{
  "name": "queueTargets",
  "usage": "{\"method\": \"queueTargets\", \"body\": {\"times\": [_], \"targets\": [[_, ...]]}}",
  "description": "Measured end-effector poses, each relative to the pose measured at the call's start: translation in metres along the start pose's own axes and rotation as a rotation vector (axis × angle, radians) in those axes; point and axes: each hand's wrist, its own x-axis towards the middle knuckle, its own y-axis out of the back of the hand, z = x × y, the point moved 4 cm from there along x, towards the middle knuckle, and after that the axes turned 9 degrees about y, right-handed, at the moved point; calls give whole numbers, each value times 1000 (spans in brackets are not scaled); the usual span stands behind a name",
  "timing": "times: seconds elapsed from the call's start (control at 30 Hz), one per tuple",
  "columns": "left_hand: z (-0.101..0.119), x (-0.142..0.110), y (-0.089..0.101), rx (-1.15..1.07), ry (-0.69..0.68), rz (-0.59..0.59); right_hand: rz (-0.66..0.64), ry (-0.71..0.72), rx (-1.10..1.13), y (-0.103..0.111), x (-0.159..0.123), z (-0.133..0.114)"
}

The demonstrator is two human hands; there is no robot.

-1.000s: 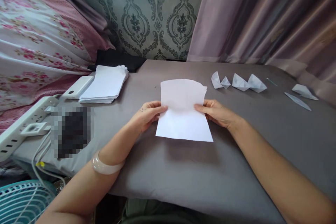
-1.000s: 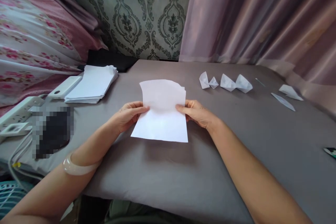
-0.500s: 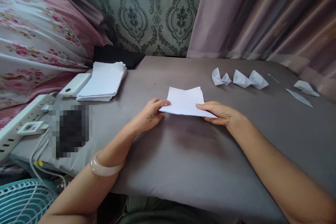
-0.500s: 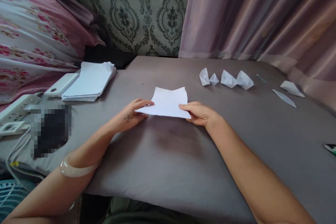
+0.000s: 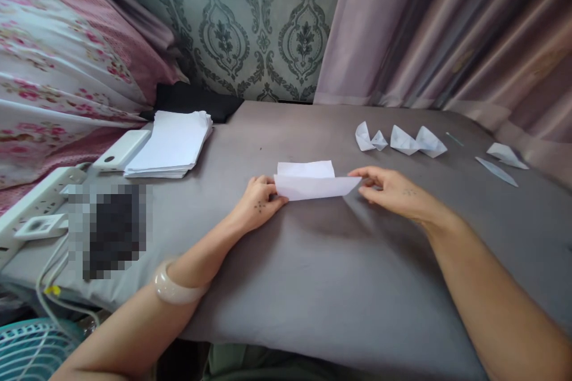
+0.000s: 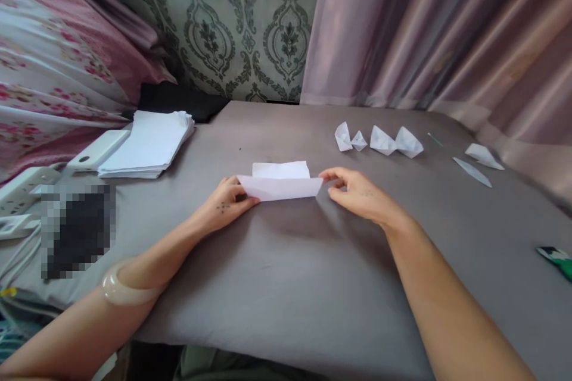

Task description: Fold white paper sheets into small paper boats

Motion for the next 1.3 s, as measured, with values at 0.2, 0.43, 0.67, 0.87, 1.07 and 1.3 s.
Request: {"method": "queueTargets", "body": {"times": [0.2,0.43,0.67,0.87,1.07,1.3], "targets": [[-4,6,-1,53,119,40,-8,79,153,-35,12,-4],[1,7,-4,95,148,173,237,-46,-297,-48,22,0],[-5,12,-7,149,128,186,169,-46,-555,-56,16,-12],[-3,8,-9,298,43,215,203,15,-665,-57,14,-15],[20,9,-24,435,-354,20,104,468,-672,-67,18,-14],[19,22,-36,292,-287,34,-112,583,-488,-76,26,-12]]}}
